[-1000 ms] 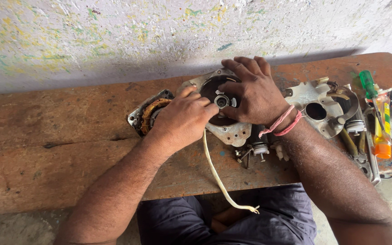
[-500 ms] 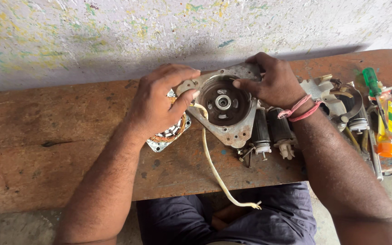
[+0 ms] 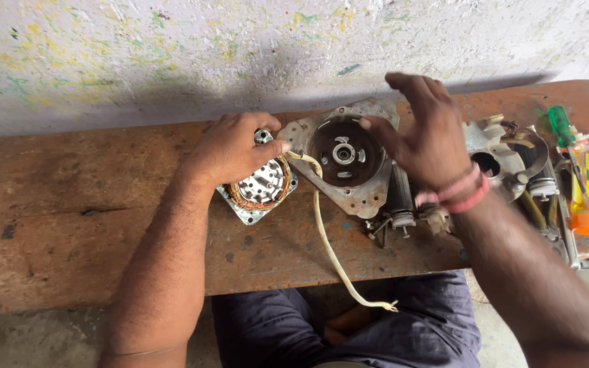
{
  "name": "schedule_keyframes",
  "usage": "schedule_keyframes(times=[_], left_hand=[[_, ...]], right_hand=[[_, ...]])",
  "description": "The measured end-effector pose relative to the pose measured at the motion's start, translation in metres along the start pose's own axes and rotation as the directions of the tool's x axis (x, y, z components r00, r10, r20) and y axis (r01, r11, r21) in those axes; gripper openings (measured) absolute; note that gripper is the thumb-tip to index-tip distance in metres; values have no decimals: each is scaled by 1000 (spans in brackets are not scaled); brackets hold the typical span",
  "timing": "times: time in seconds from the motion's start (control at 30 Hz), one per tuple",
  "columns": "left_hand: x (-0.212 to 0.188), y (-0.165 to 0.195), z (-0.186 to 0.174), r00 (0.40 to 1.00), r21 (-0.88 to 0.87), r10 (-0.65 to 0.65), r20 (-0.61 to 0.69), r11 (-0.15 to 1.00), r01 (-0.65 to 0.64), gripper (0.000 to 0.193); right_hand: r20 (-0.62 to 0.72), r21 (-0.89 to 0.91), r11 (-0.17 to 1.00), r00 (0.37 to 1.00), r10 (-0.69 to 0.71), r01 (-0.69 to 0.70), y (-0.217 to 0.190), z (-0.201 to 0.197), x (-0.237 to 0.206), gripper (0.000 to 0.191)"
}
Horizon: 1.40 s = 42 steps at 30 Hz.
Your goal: The person disassembles a motor housing and uses a green cloth to wipe and clean the copper windings of the stator. They repeatedly rub the windings and handle the stator and housing parts on a wooden workbench.
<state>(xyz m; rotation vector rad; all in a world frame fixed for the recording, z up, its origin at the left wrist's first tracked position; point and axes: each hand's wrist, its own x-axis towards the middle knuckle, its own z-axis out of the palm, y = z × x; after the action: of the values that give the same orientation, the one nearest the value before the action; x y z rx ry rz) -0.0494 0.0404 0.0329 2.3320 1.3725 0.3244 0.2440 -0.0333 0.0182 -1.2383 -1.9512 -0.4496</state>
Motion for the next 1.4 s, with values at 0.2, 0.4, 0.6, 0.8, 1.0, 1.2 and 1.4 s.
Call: schedule_keyframes(times=[0.2, 0.4, 0.6, 0.8, 1.0, 1.2, 1.4], left_hand=[[-3, 6, -1, 996, -8, -86, 34, 996, 86, 43], [0, -2, 1, 992, -92, 124, -10, 988, -125, 45], [2, -12, 2, 982, -77, 177, 65, 982, -172, 29], [3, -14, 4, 983, -33, 173, 59, 985, -172, 36], [0, -9, 8, 878, -4, 470, -88, 881, -472, 38], [-9, 3, 9, 907, 30, 418, -53, 909, -417, 56], [-8, 30, 29, 807, 269, 578, -123, 802, -534, 64]], right_hand=[[99, 230, 973, 995, 2, -25, -85, -25, -48, 58], [216, 186, 981, 976, 15, -56, -83, -17, -58, 46], [220, 370, 901, 964, 152, -227, -52, -17, -54, 34], [96, 334, 932, 989, 117, -142, -21, -16, -25, 40], [55, 371, 924, 995, 80, -95, -31, -17, -6, 44], [85, 454, 887, 995, 49, -83, -35, -20, -1, 42], [92, 452, 890, 996, 18, -57, -42, -19, 0, 40]])
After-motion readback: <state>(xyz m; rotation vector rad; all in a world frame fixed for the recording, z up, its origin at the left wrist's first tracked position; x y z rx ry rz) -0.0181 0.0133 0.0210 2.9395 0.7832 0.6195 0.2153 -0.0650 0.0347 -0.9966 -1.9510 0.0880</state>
